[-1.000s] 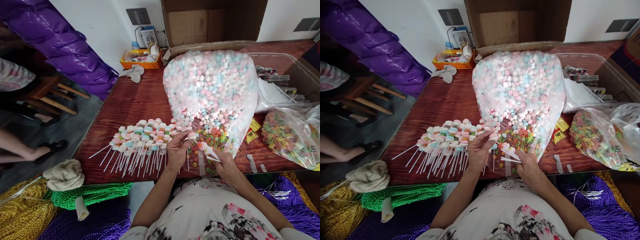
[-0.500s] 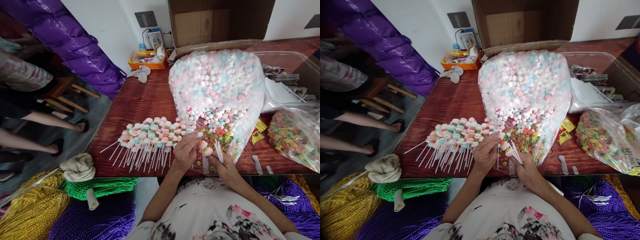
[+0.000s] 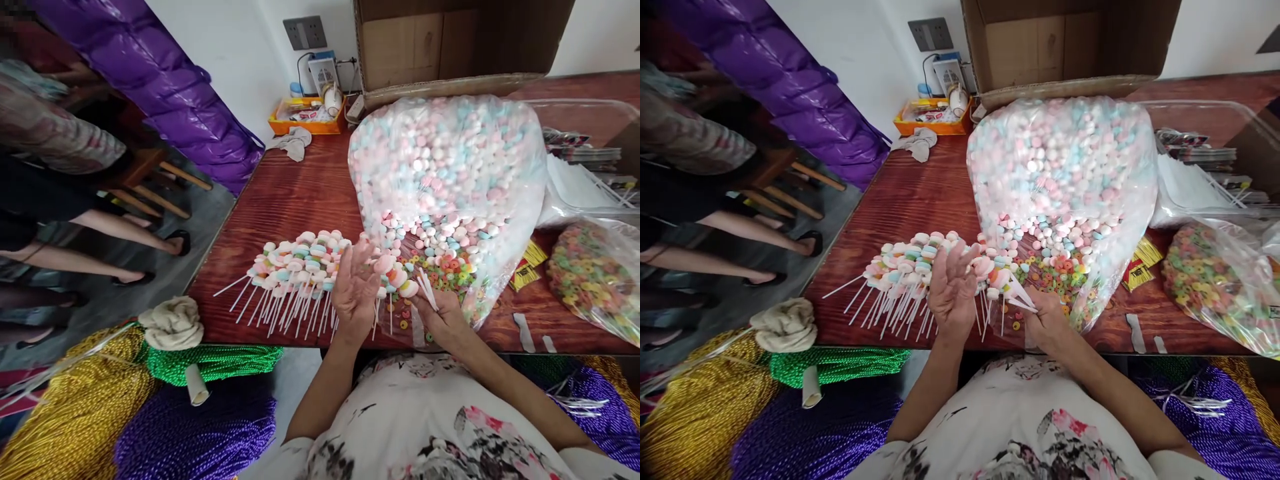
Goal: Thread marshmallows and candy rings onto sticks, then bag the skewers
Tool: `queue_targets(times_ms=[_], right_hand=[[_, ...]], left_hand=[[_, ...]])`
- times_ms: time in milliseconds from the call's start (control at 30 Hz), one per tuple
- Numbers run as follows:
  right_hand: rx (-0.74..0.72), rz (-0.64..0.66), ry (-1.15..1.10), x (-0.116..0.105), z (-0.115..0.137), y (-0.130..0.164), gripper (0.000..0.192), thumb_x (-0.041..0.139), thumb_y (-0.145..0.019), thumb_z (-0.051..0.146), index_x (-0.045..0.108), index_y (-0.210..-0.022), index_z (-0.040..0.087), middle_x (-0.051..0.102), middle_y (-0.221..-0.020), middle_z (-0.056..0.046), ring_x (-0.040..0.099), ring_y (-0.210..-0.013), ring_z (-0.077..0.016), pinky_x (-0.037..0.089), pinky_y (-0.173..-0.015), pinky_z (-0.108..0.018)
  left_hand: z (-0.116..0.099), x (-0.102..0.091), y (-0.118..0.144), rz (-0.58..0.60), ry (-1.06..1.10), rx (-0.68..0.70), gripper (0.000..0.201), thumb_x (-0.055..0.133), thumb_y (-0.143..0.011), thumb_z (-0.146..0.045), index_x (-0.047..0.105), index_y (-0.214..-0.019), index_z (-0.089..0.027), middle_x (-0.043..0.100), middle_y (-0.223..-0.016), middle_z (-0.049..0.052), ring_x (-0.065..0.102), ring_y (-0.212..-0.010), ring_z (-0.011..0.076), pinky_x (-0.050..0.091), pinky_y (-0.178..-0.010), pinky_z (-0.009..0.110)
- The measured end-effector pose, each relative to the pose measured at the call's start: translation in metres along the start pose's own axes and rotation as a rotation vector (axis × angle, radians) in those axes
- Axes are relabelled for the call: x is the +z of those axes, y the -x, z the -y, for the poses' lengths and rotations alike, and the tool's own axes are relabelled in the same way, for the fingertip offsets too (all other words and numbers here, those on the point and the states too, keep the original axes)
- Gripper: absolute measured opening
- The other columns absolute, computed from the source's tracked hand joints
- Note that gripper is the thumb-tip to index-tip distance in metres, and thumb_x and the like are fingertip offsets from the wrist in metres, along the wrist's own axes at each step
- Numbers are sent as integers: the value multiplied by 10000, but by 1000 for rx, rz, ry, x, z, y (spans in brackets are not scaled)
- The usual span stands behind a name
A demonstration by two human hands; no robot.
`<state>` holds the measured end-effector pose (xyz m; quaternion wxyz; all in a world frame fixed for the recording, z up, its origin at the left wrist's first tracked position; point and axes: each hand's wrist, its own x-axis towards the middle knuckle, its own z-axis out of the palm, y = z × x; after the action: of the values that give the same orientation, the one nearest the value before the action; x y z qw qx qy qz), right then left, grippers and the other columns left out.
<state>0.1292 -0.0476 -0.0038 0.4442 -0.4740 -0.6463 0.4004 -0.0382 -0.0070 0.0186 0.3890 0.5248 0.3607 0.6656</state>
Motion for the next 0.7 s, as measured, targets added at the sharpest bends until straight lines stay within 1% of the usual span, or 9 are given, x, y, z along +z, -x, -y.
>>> queue_targets(times_ms=[67,133,200,267,367,433,567,633,700], right_hand=[[-52,2,59,-4,-1,1,329,476,-988,316,543,-687,201,435,-590,35,405,-546,-119,350,-564,-260],[-68,-2,95,-5,-2,4,319,466,-987,292,533,-688,205,461,-605,30,401,-550,-121,358,-576,-263],[-72,8,100,-3,-1,7,301,455,-988,280,543,-709,210,478,-615,28,390,-548,-123,361,-573,-263],[-57,23,83,-1,1,10,287,447,-990,279,554,-732,213,473,-619,28,386,-552,-124,365,-571,-259],[10,25,37,4,5,10,301,453,-995,323,565,-738,213,445,-605,29,390,-558,-131,368,-557,-258],[50,23,-24,8,7,8,322,455,-1001,369,583,-751,211,461,-615,24,409,-566,-137,381,-554,-262],[23,92,-125,20,5,2,330,466,-1002,388,624,-775,207,534,-665,12,484,-613,-149,446,-615,-281],[-17,125,-122,21,3,0,290,471,-1003,360,667,-848,212,574,-681,8,535,-638,-154,473,-650,-290],[-13,56,-137,16,-1,1,260,473,-1002,356,692,-989,218,637,-747,-13,587,-676,-162,498,-666,-300]], left_hand=[[-1,-3,-3,66,-115,-26,416,657,-920,-331,632,-1336,-319,664,-1357,60,629,-1253,252,531,-1057,423],[1,-6,-5,117,-226,-61,271,639,-928,-348,749,-1157,-254,736,-1225,72,675,-1170,243,518,-1071,419],[6,-7,-3,103,-239,-108,236,648,-919,-363,783,-1064,-236,768,-1135,72,699,-1114,239,510,-1076,421],[11,-6,2,67,-162,-196,264,651,-915,-393,776,-1082,-232,755,-1170,81,688,-1141,244,505,-1079,419],[15,2,15,54,18,-339,382,674,-892,-446,710,-1225,-261,712,-1264,81,656,-1204,248,508,-1076,415],[16,8,25,56,93,-385,474,685,-876,-478,652,-1306,-283,720,-1238,70,669,-1172,237,535,-1036,396],[6,4,22,28,26,-341,466,665,-883,-494,661,-1288,-263,751,-1129,59,700,-1055,212,565,-954,345],[-7,-11,3,9,-95,-286,448,670,-880,-478,675,-1262,-244,749,-1116,60,702,-1019,210,562,-930,332],[-21,-32,-24,18,-283,-218,433,619,-911,-472,666,-1269,-232,746,-1101,67,700,-982,213,558,-895,334]])
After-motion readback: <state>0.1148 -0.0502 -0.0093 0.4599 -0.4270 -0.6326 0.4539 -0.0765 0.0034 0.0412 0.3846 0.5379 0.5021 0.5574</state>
